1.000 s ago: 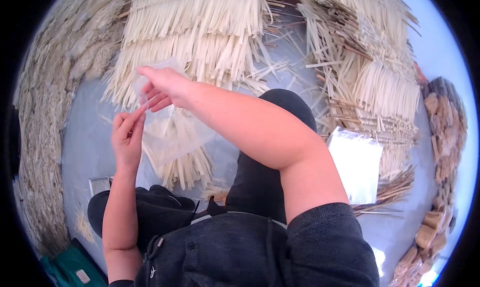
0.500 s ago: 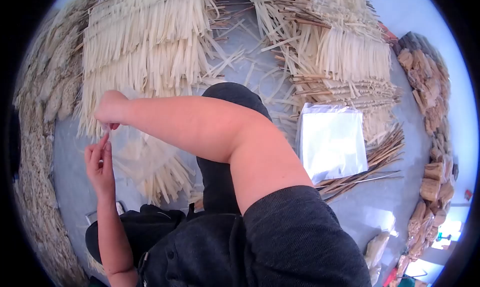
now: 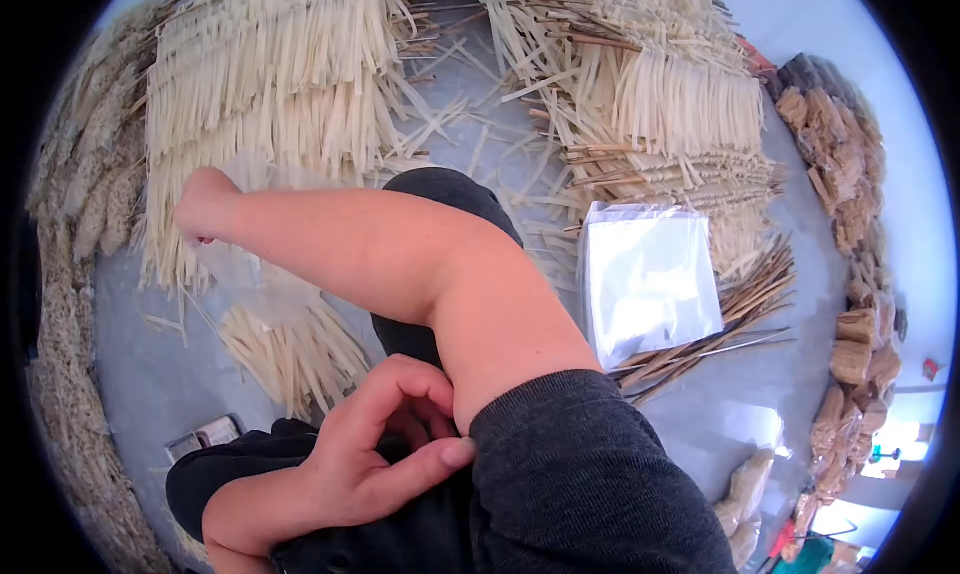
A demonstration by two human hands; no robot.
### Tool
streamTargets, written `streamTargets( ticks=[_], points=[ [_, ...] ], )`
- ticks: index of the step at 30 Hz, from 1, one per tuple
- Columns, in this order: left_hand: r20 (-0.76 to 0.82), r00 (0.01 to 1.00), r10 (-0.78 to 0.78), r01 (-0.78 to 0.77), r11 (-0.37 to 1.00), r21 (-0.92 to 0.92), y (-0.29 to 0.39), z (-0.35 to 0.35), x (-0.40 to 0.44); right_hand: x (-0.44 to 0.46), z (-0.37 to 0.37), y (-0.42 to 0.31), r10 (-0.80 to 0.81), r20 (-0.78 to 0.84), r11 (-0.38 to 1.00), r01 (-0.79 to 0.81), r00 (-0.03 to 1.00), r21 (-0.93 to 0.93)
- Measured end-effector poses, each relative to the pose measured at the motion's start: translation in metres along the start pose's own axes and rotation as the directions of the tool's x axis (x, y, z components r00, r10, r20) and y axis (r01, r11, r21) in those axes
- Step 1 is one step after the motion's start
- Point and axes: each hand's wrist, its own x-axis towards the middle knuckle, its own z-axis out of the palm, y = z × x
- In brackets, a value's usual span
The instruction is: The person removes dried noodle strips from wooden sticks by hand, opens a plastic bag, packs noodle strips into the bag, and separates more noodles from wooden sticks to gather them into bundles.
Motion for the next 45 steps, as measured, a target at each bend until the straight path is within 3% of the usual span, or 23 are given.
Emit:
streamTargets(
  ticks=[2, 4, 7, 9, 11, 13, 15, 22, 28, 30, 34, 37, 38, 39, 40, 41, 42, 43, 44, 45],
  points=[
    [-0.008, 1.000, 0.009, -0.009, 1.000, -0.009, 0.002, 0.002, -0.001, -0.009, -0.001, -0.006, -0.040, 0.015, 0.995, 0.041, 0.999, -0.090],
    [-0.009, 1.000, 0.011, -0.012, 1.000, -0.015, 0.001, 0.001, -0.002, -0.016, -0.004, -0.011, 0.022, 0.008, 0.998, -0.022, 1.000, -0.059],
    [-0.046, 0.993, 0.110, -0.106, 0.991, 0.085, -0.003, 0.001, -0.002, -0.016, -0.009, -0.015, 0.045, 0.042, 0.989, -0.038, 0.998, -0.141],
    [-0.106, 0.958, 0.265, -0.243, 0.953, 0.182, -0.005, 0.002, 0.001, -0.009, -0.005, -0.007, -0.001, 0.041, 0.990, 0.007, 0.999, -0.142],
    [-0.101, 0.968, 0.228, -0.205, 0.958, 0.198, 0.002, 0.005, 0.001, -0.011, -0.007, -0.007, -0.043, 0.036, 0.988, 0.048, 0.998, -0.147],
    [-0.099, 0.977, 0.191, -0.166, 0.962, 0.217, 0.004, 0.006, 0.001, -0.013, -0.005, -0.008, 0.045, 0.005, 0.991, -0.044, 0.999, -0.130],
    [-0.035, 0.845, 0.534, -0.422, 0.704, 0.572, 0.002, 0.007, 0.001, -0.013, -0.005, -0.008, 0.042, 0.013, 0.988, -0.040, 0.999, -0.151],
    [-0.111, 0.884, 0.453, -0.356, 0.809, 0.468, 0.008, 0.009, 0.005, -0.015, -0.011, -0.013, 0.058, 0.074, 0.960, -0.035, 0.996, -0.278],
    [-0.080, 0.791, 0.607, -0.455, 0.670, 0.587, 0.011, 0.011, 0.004, -0.013, -0.008, -0.008, 0.058, 0.027, 0.988, -0.053, 0.998, -0.145],
    [-0.104, 0.870, 0.482, -0.382, 0.792, 0.476, 0.014, 0.011, 0.005, -0.013, -0.007, -0.008, 0.062, 0.034, 0.989, -0.056, 0.998, -0.137],
    [-0.036, 0.870, 0.491, -0.436, 0.803, 0.406, 0.006, 0.009, 0.003, -0.015, -0.007, -0.007, 0.055, 0.041, 0.994, -0.051, 0.998, -0.101],
    [-0.021, 0.877, 0.481, -0.461, 0.851, 0.250, -0.001, 0.006, -0.001, -0.015, -0.008, -0.006, 0.035, 0.039, 0.993, -0.030, 0.999, -0.111],
    [-0.035, 0.949, 0.312, -0.314, 0.942, -0.122, 0.000, 0.007, -0.005, -0.015, -0.009, -0.006, 0.038, 0.034, 0.993, -0.034, 0.999, -0.110],
    [0.020, 0.990, 0.140, -0.114, 0.873, -0.474, 0.002, 0.006, -0.008, -0.015, -0.009, -0.005, -0.015, 0.063, 0.977, 0.028, 0.998, -0.209],
    [0.025, 0.990, 0.142, -0.113, 0.870, -0.480, 0.004, 0.002, -0.010, -0.014, -0.011, -0.005, -0.063, 0.098, 0.948, 0.090, 0.993, -0.307],
    [0.141, 0.984, 0.106, 0.002, 0.792, -0.610, 0.006, -0.005, -0.013, -0.006, -0.009, -0.001, -0.051, 0.091, 0.947, 0.077, 0.995, -0.310],
    [0.263, 0.961, 0.086, 0.134, 0.686, -0.715, 0.006, -0.010, -0.016, 0.003, -0.008, 0.001, -0.205, 0.201, 0.761, 0.285, 0.958, -0.583],
    [0.324, 0.938, 0.126, 0.177, 0.628, -0.758, 0.003, -0.013, -0.020, 0.009, -0.004, 0.007, -0.291, 0.353, 0.468, 0.454, 0.889, -0.758],
    [0.202, 0.936, -0.289, 0.337, 0.563, -0.755, 0.060, -0.010, -0.017, 0.010, -0.003, 0.006, -0.235, 0.335, 0.475, 0.408, 0.913, -0.780],
    [-0.162, 0.978, 0.128, -0.181, 0.157, -0.971, 0.030, 0.037, -0.011, 0.013, -0.001, 0.002, -0.175, 0.318, 0.475, 0.363, 0.932, -0.801]
  ],
)
